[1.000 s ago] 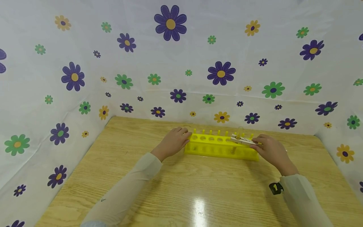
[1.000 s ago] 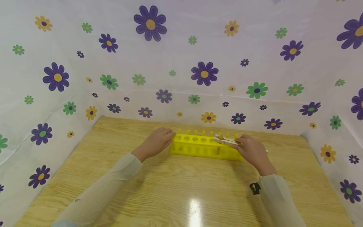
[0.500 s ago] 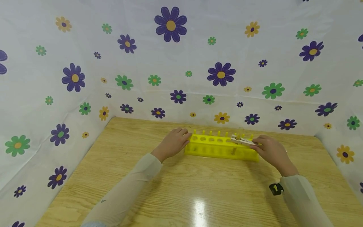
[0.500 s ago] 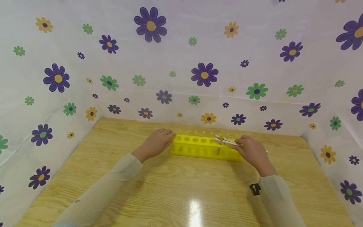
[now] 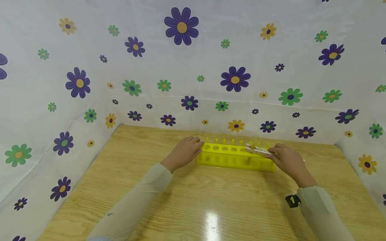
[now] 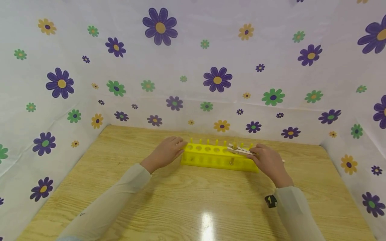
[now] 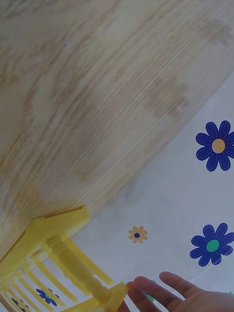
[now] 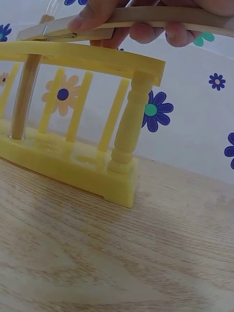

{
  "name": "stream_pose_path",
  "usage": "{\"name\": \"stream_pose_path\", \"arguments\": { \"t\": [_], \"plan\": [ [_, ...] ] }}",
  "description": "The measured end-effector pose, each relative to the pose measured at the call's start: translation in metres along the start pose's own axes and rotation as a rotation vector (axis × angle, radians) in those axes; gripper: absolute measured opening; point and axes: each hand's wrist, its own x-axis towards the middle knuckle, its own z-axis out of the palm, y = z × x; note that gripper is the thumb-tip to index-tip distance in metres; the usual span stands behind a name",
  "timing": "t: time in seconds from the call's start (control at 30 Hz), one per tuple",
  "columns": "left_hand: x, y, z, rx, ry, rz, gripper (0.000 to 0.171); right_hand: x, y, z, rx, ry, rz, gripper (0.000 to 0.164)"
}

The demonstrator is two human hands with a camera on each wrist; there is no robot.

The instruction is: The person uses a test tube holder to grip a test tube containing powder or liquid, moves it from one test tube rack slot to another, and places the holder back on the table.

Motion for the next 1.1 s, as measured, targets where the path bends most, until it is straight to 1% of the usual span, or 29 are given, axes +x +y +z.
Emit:
{"name": "stream_pose_path", "arguments": {
  "t": [0.23,0.43,0.57,0.87,1.1],
  "plan": [
    [0.0000,-0.0004,0.0010,-0.012,0.000,-0.003,0.024,0.0001,-0.0009,0.0002,-0.001,0.002,0.006,0.029],
    [-0.0003,-0.0002,0.0011,-0.010,0.000,-0.004,0.023,-0.0008,0.0003,0.0017,0.000,0.018,0.000,0.029],
    [-0.0007,0.0000,0.0007,-0.006,-0.003,-0.007,0.024,-0.0008,0.0001,0.0018,-0.002,0.015,0.003,0.029],
    [-0.0004,-0.0001,0.0002,0.006,0.017,0.003,0.023,-0.0011,0.0003,0.0007,0.002,0.028,0.006,0.029],
    [-0.0005,0.0004,-0.0007,0.008,0.004,0.002,0.023,-0.0014,0.0005,0.0009,0.001,0.031,0.008,0.029]
  ]
}}
